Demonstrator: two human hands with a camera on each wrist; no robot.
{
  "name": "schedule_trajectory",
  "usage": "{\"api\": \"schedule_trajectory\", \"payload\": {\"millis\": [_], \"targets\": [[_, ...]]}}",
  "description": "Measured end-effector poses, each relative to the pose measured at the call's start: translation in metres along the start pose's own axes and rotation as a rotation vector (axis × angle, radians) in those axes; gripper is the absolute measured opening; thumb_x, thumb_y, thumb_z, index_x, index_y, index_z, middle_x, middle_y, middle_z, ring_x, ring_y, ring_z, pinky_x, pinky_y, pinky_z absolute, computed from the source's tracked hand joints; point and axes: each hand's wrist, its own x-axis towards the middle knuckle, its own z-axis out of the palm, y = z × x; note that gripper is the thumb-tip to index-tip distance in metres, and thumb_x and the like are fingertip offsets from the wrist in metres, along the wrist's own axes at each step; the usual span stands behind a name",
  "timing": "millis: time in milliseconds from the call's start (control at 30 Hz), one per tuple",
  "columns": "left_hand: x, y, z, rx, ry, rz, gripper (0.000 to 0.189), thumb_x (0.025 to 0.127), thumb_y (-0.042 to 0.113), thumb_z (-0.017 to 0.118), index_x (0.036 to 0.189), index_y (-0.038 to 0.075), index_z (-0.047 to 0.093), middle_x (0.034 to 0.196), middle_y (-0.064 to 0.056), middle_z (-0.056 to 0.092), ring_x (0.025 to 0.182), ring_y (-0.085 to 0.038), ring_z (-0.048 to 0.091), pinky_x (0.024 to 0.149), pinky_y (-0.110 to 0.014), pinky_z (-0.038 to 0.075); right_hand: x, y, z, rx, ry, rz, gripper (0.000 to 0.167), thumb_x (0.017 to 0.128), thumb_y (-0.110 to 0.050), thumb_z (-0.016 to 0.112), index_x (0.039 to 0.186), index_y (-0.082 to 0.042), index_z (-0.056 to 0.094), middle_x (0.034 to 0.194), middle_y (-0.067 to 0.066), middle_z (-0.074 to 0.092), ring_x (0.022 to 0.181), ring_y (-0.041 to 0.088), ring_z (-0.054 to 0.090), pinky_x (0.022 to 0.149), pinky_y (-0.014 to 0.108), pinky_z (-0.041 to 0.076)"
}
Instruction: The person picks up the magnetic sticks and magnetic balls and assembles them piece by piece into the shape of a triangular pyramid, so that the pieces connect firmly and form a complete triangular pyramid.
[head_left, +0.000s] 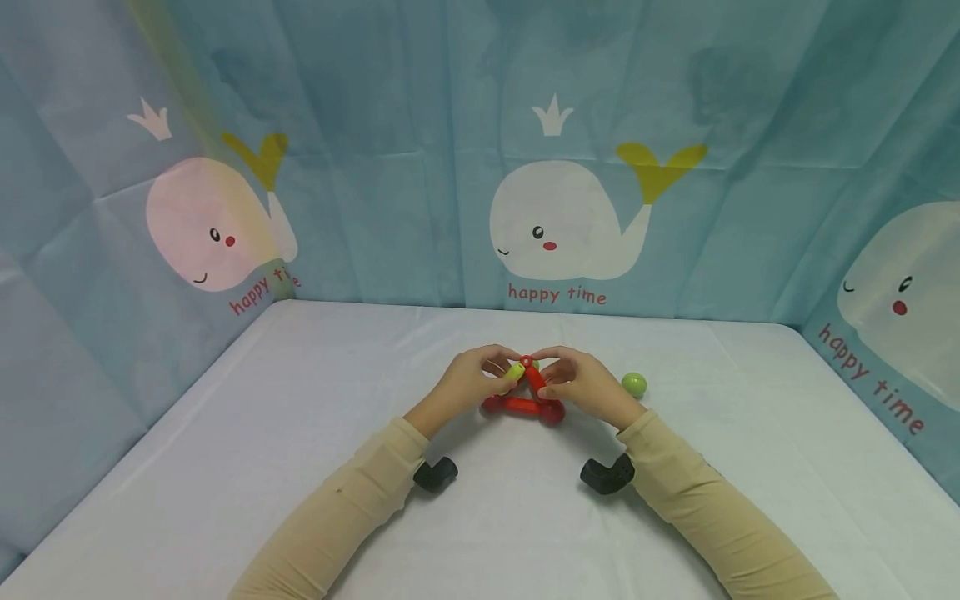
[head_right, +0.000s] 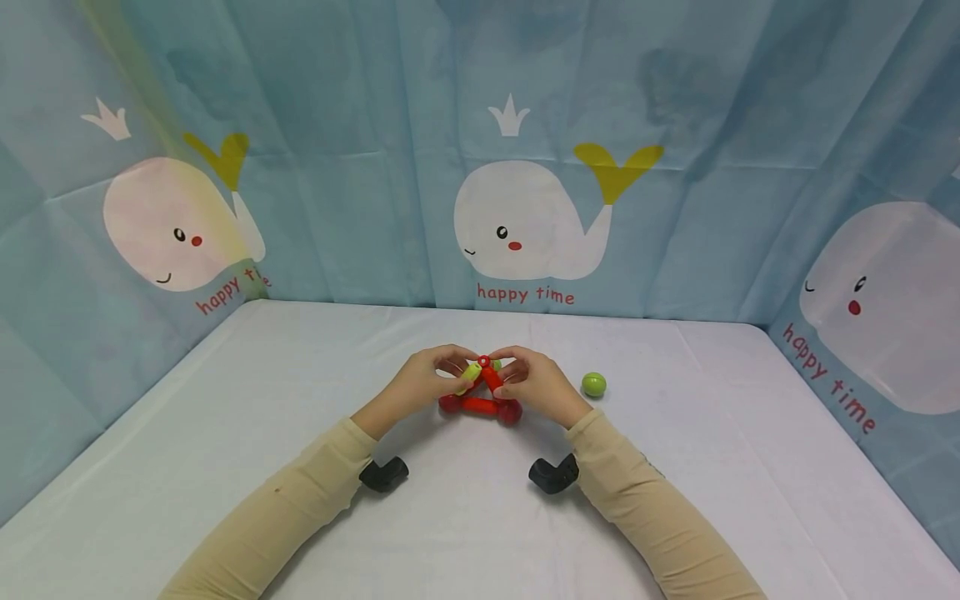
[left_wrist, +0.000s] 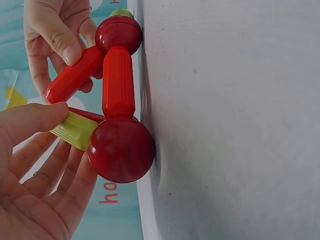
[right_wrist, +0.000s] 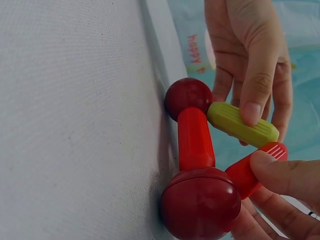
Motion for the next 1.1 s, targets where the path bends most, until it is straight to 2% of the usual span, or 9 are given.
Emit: {"api": "schedule_trajectory", "payload": {"millis": [567, 1100], "targets": [[-0.0007, 0.0003, -0.0010, -0.021, -0.009, -0.005, 0.032, 0.086, 0.014, 0.076, 0.117, 0.019, 0.071, 0.104, -0.003, 0.071, 0.103, -0.021, 0.066, 0.079, -0.030, 0.057, -0.0012, -0.0004, -0.0009, 0.015, -0.006, -0.004, 0.045, 0.089, -0.009, 0.071, 0.132, -0.011, 0.061, 0.113, 0.016, 0.072, 0.103, 0.026, 0.068, 0.086, 0.040, 0.058], [-0.0010, 0.0014, -0.0014, -0.001, -0.012, -0.012, 0.032, 0.087, 0.014, 0.075, 0.119, 0.015, 0.069, 0.108, -0.004, 0.071, 0.105, -0.022, 0.066, 0.080, -0.031, 0.057, -0.0010, 0.0012, -0.0004, 0.024, 0.006, -0.009, 0.045, 0.089, -0.010, 0.072, 0.132, -0.011, 0.062, 0.113, 0.015, 0.072, 0.104, 0.026, 0.068, 0.088, 0.041, 0.058]]}}
